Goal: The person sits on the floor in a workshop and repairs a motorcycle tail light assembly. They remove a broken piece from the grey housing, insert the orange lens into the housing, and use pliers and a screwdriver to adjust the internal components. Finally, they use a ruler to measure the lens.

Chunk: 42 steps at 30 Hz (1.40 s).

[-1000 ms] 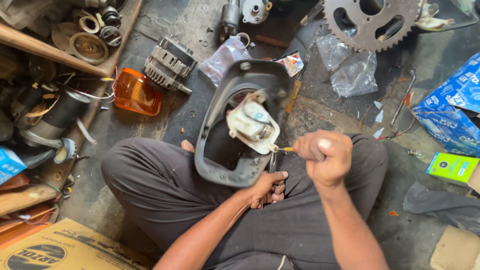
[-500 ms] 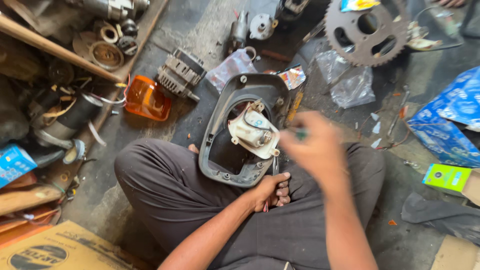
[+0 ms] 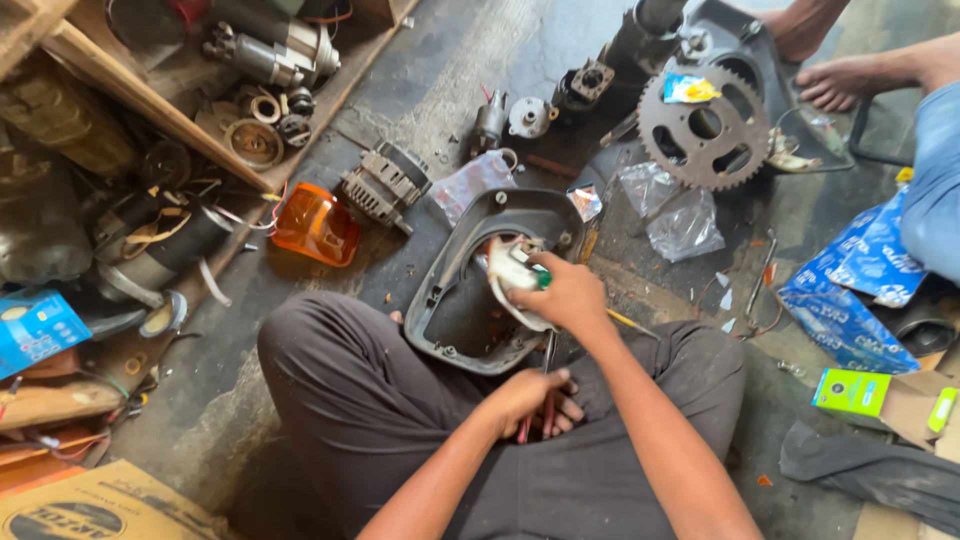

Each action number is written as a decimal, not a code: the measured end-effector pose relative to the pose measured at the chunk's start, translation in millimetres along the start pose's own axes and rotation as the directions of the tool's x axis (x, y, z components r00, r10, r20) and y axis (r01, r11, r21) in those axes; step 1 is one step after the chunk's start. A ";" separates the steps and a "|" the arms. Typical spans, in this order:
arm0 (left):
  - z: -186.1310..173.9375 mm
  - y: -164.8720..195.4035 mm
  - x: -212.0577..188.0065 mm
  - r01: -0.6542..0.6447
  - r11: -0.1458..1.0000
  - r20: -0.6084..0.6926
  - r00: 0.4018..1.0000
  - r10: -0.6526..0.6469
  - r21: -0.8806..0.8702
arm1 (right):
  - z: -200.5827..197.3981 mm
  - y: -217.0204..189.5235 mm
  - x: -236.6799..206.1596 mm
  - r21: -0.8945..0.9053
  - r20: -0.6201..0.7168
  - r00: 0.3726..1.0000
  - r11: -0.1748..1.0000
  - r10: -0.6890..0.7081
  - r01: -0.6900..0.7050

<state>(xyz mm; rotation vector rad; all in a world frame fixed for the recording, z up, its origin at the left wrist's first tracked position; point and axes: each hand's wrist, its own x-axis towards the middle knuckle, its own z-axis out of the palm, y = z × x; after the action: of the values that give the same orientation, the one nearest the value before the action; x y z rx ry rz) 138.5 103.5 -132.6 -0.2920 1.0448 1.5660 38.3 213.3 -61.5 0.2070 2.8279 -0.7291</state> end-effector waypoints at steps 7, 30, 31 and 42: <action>10.7 -8.5 -89.5 -0.580 0.328 0.235 0.690 0.685 0.746 | -75.5 54.2 -3.2 0.810 -0.097 0.984 0.563 -0.147 0.164; 39.0 134.3 -87.2 -0.624 -0.159 0.388 0.248 0.888 0.765 | -62.6 72.5 -32.1 0.220 -0.250 0.964 0.964 -0.091 0.148; 36.3 132.7 -90.1 -0.652 -0.064 0.327 0.291 0.899 0.755 | -62.8 67.9 -30.6 0.153 -0.278 0.960 0.985 -0.035 0.080; -9.0 132.9 -102.9 -0.899 0.135 0.389 0.311 0.867 0.417 | -4.9 42.0 -132.5 0.106 0.246 0.802 0.837 -0.545 0.536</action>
<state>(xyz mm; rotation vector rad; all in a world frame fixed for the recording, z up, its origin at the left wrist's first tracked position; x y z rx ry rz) 47.8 37.8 -6.9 1.0644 1.7624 2.1211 173.5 241.2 -44.8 -0.6814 2.6111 -0.8287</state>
